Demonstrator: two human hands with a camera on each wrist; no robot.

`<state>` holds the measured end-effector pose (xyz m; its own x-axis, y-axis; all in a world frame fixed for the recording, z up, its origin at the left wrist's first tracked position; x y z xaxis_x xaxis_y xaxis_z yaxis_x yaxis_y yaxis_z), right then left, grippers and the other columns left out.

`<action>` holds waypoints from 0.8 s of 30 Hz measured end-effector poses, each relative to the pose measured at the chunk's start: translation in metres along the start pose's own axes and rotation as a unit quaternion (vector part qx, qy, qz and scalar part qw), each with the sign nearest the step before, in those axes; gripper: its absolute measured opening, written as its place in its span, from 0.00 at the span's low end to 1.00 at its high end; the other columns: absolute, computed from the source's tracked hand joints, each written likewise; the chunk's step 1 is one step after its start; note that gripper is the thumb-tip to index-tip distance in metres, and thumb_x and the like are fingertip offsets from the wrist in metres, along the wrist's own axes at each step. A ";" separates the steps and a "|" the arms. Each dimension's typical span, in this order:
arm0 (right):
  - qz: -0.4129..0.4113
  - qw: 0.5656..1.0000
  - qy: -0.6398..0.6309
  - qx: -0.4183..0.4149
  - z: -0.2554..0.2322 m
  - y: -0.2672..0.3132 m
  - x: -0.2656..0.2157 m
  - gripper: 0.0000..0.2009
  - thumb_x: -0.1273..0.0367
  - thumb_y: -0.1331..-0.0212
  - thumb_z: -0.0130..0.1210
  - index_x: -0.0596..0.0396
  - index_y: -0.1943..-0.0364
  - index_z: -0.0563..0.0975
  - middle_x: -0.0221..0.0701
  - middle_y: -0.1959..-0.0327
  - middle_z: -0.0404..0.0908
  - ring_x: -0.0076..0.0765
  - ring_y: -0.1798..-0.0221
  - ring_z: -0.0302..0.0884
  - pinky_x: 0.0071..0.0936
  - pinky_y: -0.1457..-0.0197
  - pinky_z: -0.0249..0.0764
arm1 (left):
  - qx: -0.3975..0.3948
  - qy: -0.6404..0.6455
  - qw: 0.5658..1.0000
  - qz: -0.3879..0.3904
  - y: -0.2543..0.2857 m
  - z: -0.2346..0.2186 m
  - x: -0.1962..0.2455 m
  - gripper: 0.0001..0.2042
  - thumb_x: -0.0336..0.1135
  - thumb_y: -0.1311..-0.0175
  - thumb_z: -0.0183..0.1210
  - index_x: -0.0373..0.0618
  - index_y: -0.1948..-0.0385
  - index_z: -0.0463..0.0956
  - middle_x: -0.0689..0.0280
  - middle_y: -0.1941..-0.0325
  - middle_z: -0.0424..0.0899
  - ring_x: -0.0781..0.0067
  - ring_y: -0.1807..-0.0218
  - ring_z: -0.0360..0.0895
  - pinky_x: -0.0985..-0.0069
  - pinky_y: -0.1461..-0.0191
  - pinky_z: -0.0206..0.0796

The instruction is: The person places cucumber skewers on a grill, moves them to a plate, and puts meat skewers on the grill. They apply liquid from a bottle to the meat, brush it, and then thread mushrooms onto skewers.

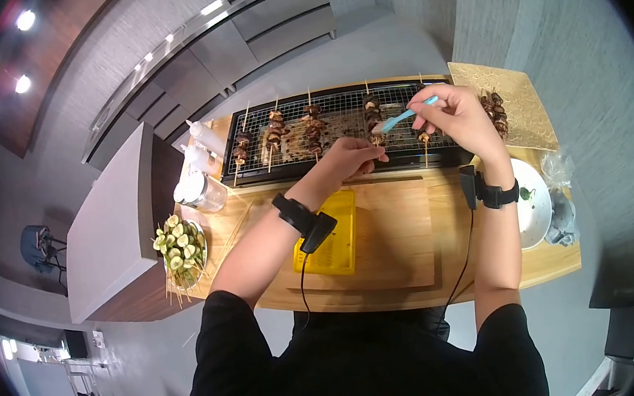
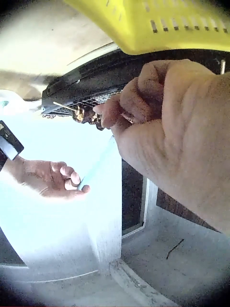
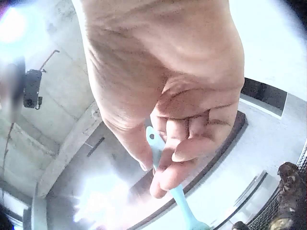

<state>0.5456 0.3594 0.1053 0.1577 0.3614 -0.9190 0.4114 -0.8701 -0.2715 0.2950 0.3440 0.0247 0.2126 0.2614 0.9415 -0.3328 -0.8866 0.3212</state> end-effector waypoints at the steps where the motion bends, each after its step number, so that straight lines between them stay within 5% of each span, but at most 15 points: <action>1: -0.011 1.000 -0.012 0.009 0.003 -0.001 0.000 0.07 0.70 0.30 0.60 0.59 0.56 0.84 0.29 0.71 0.87 0.15 0.72 0.78 0.15 0.68 0.74 | 0.002 0.006 1.000 -0.006 0.002 0.000 0.000 0.14 0.42 0.25 0.60 0.39 0.59 0.85 0.77 0.82 0.70 0.88 0.82 0.57 0.81 0.79 0.42; 24: -0.026 0.990 -0.030 0.134 0.032 -0.027 0.038 0.08 0.69 0.29 0.60 0.57 0.53 0.85 0.27 0.71 0.88 0.13 0.75 0.75 0.16 0.70 0.70 | 0.004 0.015 1.000 -0.020 0.005 -0.005 -0.007 0.14 0.41 0.25 0.59 0.38 0.57 0.85 0.76 0.81 0.72 0.89 0.83 0.59 0.82 0.81 0.45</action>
<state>0.5121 0.3864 0.0683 0.0849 0.3937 -0.9153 0.1622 -0.9118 -0.3771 0.2867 0.3394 0.0202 0.1984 0.3082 0.9304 -0.3162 -0.8784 0.3584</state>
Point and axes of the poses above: each hand's wrist, its own y-axis away from the middle knuckle, its own z-axis out of the palm, x = y × z, the point moved 1 cm from there along -y, towards the middle knuckle
